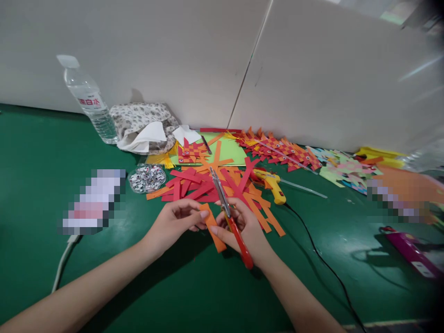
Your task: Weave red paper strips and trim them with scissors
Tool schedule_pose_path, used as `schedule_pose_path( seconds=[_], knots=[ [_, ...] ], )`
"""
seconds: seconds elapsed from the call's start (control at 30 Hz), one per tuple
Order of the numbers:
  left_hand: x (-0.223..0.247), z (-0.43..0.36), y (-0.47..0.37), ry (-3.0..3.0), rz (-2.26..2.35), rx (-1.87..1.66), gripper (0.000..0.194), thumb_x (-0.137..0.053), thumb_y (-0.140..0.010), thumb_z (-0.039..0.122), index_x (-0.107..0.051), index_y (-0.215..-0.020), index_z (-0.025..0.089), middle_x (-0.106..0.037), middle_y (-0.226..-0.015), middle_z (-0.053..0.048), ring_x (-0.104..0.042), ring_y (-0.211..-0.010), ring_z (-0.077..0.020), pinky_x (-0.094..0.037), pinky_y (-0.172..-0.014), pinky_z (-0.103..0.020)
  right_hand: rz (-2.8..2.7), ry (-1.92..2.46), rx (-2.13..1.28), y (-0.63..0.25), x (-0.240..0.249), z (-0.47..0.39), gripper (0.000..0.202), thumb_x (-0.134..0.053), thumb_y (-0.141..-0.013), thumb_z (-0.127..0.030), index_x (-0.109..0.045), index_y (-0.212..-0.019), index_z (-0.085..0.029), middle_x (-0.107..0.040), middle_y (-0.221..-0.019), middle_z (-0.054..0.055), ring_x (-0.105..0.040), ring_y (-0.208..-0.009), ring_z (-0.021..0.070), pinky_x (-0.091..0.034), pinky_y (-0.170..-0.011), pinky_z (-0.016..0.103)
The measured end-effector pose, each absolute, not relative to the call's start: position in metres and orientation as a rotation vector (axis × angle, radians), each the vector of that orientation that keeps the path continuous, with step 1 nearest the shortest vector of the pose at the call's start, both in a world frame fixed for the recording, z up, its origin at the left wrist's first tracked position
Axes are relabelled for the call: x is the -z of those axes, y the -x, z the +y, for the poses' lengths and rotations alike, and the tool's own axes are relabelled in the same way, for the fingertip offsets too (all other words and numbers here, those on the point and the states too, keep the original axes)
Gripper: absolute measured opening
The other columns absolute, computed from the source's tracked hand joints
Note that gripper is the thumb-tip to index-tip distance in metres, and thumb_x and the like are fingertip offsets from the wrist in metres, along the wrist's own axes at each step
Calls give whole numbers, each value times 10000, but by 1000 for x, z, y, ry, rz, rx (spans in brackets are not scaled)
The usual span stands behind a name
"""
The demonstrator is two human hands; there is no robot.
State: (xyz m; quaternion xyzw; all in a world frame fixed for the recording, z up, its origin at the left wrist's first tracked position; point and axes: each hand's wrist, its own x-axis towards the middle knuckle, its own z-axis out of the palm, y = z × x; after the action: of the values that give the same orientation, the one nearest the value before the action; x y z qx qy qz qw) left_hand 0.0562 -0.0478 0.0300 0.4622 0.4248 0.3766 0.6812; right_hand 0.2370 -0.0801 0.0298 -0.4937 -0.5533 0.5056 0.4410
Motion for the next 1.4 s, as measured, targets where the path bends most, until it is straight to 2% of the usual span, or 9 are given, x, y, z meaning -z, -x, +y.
schedule_pose_path(
  seconds=[0.43, 1.4],
  knots=[
    [-31, -48, -54, -1099, 953, -875, 177, -746, -721, 345, -693, -730, 176, -711, -627, -14, -669, -604, -133, -504, -579, -206, -1342, 1256, -1282, -234, -36, -80, 494, -798, -614, -190, -514, -1015, -235, -573, -669, -48, -516, -568, 105, -434, -543, 244],
    [-30, -50, -54, -1123, 929, -898, 142, -728, -742, 337, -723, -740, 195, -721, -623, 4, -671, -587, -96, -499, -544, -137, -1333, 1260, -1286, -234, -37, -79, 497, -809, -607, -203, -515, -1008, -221, -574, -661, -51, -519, -560, 99, -433, -544, 234]
  ],
)
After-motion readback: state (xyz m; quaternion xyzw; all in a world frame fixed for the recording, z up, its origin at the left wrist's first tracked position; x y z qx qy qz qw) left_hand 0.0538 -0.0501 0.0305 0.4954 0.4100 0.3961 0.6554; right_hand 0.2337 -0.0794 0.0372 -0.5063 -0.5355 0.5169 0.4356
